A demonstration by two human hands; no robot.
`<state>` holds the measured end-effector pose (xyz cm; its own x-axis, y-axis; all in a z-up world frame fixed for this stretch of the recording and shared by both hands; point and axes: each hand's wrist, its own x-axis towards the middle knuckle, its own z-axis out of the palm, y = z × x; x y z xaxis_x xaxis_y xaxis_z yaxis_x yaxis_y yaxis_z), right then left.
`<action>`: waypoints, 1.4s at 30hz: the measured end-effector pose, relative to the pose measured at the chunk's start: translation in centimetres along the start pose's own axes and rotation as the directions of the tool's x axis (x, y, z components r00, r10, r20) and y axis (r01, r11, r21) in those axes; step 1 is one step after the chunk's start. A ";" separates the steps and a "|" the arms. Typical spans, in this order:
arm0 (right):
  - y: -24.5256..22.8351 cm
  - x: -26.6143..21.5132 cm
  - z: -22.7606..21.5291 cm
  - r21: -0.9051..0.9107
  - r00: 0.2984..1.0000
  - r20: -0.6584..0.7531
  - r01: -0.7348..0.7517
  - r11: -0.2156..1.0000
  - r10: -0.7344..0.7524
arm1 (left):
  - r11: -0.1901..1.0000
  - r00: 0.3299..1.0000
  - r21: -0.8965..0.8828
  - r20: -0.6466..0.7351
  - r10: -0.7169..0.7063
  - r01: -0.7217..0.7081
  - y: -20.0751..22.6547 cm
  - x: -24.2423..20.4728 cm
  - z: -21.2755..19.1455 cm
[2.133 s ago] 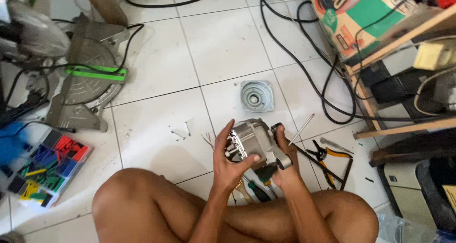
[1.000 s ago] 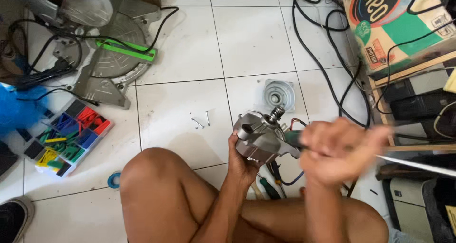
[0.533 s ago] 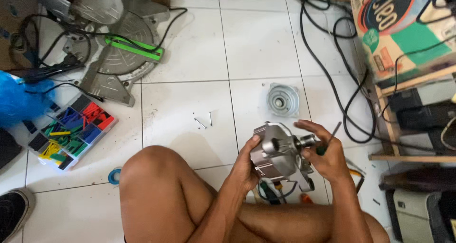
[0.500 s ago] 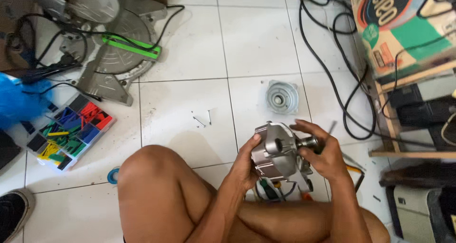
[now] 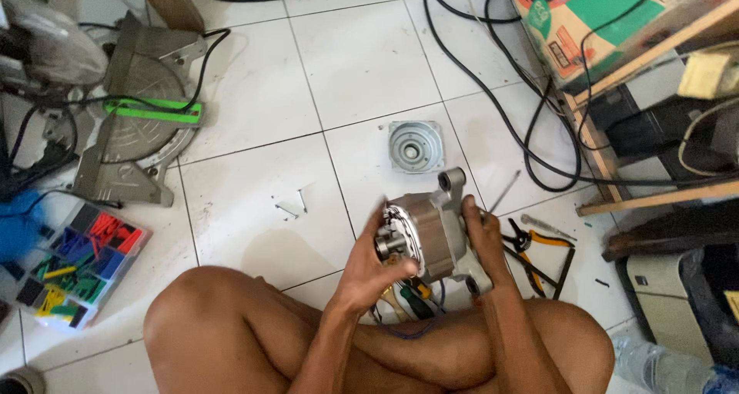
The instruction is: The person sits on the floor and assembles an electric motor. They insert the rotor into the stator, align the components, and use a screwdriver to tighten the screws on the motor housing. Finally, they attach the outer casing to the motor.
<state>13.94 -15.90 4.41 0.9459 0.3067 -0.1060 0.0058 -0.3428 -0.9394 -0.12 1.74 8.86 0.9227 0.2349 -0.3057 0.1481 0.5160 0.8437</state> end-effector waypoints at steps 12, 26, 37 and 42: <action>-13.3 -1.9 3.0 -0.124 0.812 0.094 -0.564 0.816 0.575 | 0.843 0.911 0.386 -0.017 0.411 -0.373 1.1 0.1 -1.9; -15.3 -1.7 1.0 -0.101 0.974 0.074 -0.205 0.974 0.213 | 0.731 0.933 -0.579 -0.221 0.285 -0.361 -4.8 1.3 -0.9; -20.8 -6.5 1.2 0.642 0.945 -0.252 0.324 0.695 -0.207 | 0.662 0.964 -0.727 -0.001 0.267 -0.184 -9.9 1.6 -1.2; -22.4 -8.3 0.7 0.510 0.869 -0.423 0.462 0.726 -0.256 | 0.573 0.949 -0.804 0.036 0.313 -0.158 -6.4 0.7 -1.1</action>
<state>5.75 -10.16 26.16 0.9580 -0.0212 0.2860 0.2754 0.3455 -0.8971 -0.79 -0.54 2.76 0.9350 0.3546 -0.0105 -0.3473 0.9209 0.1772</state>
